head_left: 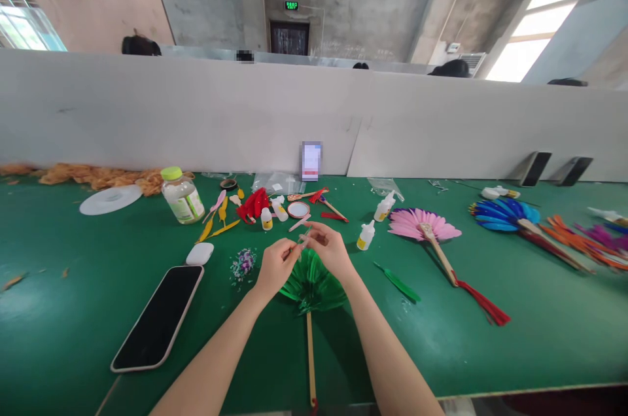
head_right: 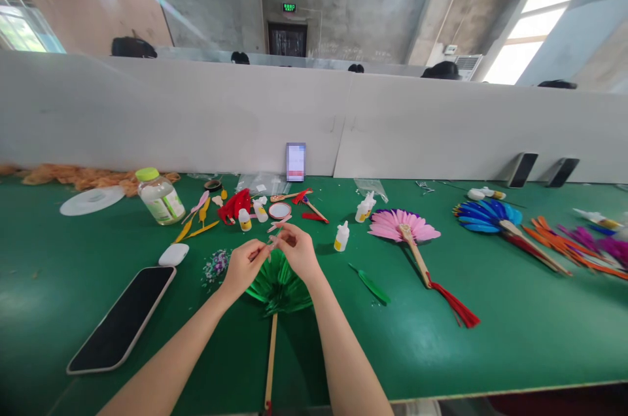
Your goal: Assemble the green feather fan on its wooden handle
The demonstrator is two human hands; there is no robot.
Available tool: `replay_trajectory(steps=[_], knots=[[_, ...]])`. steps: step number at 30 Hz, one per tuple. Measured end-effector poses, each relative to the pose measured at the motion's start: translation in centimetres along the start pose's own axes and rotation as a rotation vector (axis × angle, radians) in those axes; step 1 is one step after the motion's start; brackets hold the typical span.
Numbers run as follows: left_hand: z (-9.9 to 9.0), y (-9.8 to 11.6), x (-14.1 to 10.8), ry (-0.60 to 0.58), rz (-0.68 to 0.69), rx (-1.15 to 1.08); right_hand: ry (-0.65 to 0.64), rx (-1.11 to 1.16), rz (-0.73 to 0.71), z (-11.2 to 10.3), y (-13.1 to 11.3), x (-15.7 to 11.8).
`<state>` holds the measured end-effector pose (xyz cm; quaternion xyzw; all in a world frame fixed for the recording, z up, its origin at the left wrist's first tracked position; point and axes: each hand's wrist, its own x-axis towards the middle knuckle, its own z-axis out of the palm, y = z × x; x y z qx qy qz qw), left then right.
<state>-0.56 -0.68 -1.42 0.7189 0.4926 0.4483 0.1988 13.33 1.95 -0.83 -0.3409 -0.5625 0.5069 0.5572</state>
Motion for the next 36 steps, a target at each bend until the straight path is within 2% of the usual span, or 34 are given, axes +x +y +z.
replay_trajectory(steps=[9,20,30,36], knots=[[-0.1,0.6,0.1,-0.001,0.000,-0.022,0.014,-0.006,0.009,0.3,-1.0,-0.2],[-0.1,0.6,0.3,0.012,-0.025,-0.064,0.040,0.001,-0.028,0.6,-0.7,-0.3],[-0.1,0.9,0.3,0.001,-0.062,-0.145,0.116,-0.117,-0.131,1.1,-0.2,-0.7],[0.0,1.0,0.3,-0.008,-0.089,-0.210,0.142,-0.163,-0.140,1.3,-0.4,-0.9]])
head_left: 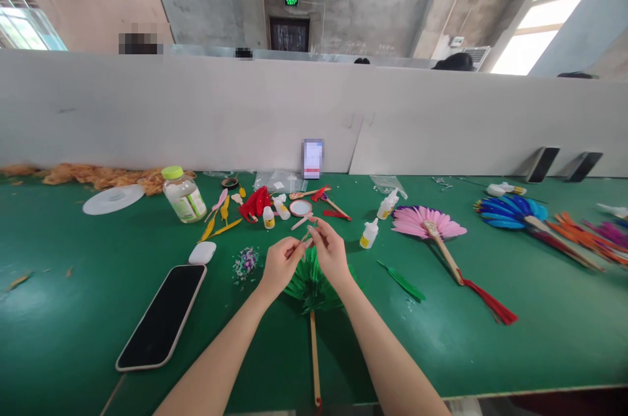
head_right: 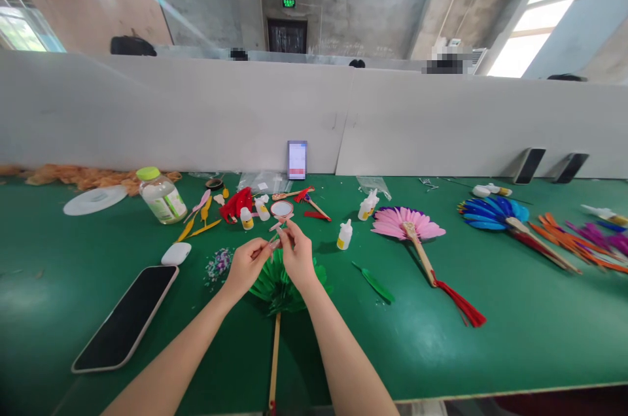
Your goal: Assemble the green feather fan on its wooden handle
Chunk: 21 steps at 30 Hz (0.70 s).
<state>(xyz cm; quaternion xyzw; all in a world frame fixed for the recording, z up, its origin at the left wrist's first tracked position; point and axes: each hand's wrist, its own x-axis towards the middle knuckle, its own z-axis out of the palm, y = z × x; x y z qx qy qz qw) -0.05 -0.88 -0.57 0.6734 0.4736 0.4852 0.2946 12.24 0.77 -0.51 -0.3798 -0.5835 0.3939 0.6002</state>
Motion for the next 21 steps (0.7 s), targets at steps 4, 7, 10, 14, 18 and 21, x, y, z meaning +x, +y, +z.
replay_trajectory(steps=[4,7,10,14,18,21], knots=[[-0.01,-0.01,-0.14,-0.006,-0.014,-0.009,-0.049,0.009,0.022,-0.16,0.03,0.15],[0.04,0.00,-0.20,-0.007,-0.020,-0.009,-0.058,-0.006,0.015,-0.18,0.06,0.14],[0.14,0.14,-0.16,-0.003,-0.026,-0.009,-0.027,-0.039,-0.008,-0.09,0.07,-0.03],[0.21,0.40,-0.11,-0.013,-0.033,-0.015,0.000,-0.083,-0.028,0.01,0.14,-0.16],[0.21,0.49,-0.10,-0.011,-0.029,-0.007,0.006,-0.086,-0.021,0.00,0.07,-0.15],[0.22,0.53,-0.10,-0.013,-0.027,-0.011,0.011,-0.086,-0.020,0.02,-0.08,-0.17]])
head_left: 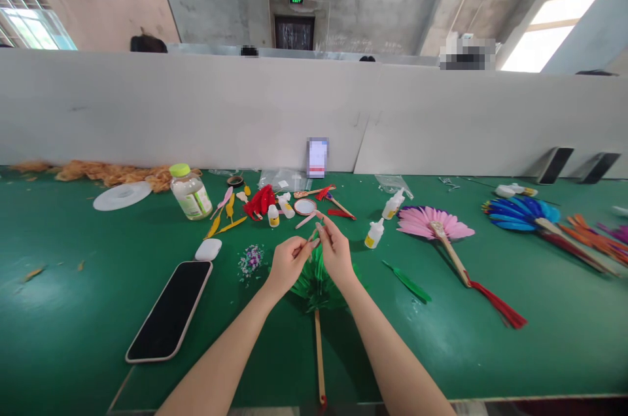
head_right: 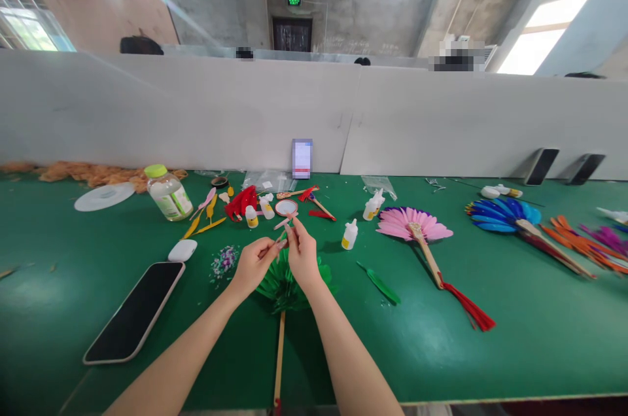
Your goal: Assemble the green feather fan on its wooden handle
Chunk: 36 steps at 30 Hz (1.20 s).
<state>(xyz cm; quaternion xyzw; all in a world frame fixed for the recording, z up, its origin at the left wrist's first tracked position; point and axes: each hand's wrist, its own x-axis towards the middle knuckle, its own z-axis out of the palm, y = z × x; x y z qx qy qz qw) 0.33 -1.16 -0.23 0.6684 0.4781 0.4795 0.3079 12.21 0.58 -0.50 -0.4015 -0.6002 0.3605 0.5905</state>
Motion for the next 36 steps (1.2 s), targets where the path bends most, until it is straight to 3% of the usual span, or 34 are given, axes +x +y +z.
replay_trajectory(steps=[7,13,16,24,30,36], knots=[[0.0,-0.1,0.0,-0.004,-0.009,-0.011,-0.019,0.053,0.040,-0.1,0.1,0.2],[-0.3,-0.5,0.0,0.058,-0.027,0.003,-0.143,0.271,0.190,-1.1,-0.4,1.0],[-0.4,-0.5,0.1,0.083,-0.020,0.026,-0.124,0.322,0.266,-1.5,-0.6,1.4],[-0.1,-1.0,0.0,0.031,0.035,0.100,-0.058,0.166,0.227,-1.2,-0.7,1.0],[-0.2,-1.5,-0.1,0.039,0.129,0.237,-0.162,0.137,0.263,-1.8,-0.6,1.1],[-0.2,-1.7,-0.2,0.066,0.176,0.299,-0.185,0.098,0.261,-2.6,-0.8,1.2]])
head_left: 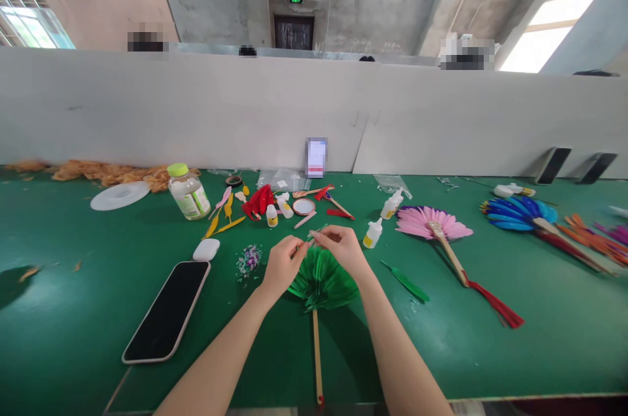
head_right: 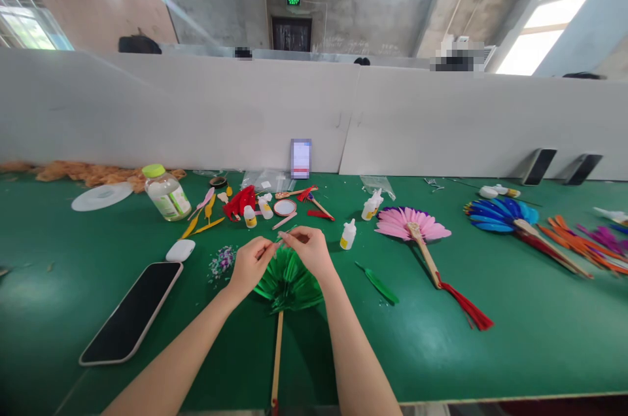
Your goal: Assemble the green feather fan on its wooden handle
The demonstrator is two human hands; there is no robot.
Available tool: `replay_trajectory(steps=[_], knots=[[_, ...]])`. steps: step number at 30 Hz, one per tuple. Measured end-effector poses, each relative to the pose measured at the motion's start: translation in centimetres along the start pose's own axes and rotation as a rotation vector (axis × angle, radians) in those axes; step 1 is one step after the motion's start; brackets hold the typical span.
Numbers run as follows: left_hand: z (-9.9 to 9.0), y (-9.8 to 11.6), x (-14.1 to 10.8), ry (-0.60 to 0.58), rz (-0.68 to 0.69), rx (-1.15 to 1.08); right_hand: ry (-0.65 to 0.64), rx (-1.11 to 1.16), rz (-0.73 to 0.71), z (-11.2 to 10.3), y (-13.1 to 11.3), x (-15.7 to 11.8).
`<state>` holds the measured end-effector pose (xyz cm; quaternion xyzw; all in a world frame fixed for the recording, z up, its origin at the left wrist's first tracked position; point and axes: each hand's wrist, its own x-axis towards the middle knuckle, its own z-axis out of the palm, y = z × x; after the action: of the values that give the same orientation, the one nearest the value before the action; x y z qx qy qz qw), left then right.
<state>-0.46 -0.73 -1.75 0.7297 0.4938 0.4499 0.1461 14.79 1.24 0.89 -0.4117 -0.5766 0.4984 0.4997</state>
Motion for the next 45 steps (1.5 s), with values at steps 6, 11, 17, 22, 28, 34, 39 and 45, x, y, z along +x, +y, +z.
replay_trajectory(steps=[6,11,17,22,28,34,39,45], knots=[[0.0,0.2,-0.1,-0.007,0.049,0.006,-0.022,0.008,0.024,-0.5,-0.2,-0.1],[-0.1,0.3,0.0,0.007,0.067,-0.002,-0.028,-0.070,-0.023,-0.4,-0.2,-0.1],[-0.1,0.0,-0.1,0.015,0.095,0.053,-0.022,-0.091,-0.024,-0.5,0.0,-0.1],[-0.4,-0.3,0.0,0.027,0.152,0.127,-0.063,0.068,0.093,-0.6,-0.3,-0.2],[-0.7,-0.2,0.1,0.056,0.227,0.160,-0.146,0.272,0.256,-0.7,-0.9,-0.4],[-0.4,0.2,-0.1,0.120,0.245,0.163,-0.209,0.424,0.332,-0.4,-1.2,-0.7],[-0.1,0.2,-0.3,0.174,0.229,0.141,-0.205,0.475,0.244,-1.4,-2.1,-1.0],[-0.5,0.2,-0.1,0.263,0.166,0.066,-0.022,0.370,0.101,-3.0,-2.5,-1.0]])
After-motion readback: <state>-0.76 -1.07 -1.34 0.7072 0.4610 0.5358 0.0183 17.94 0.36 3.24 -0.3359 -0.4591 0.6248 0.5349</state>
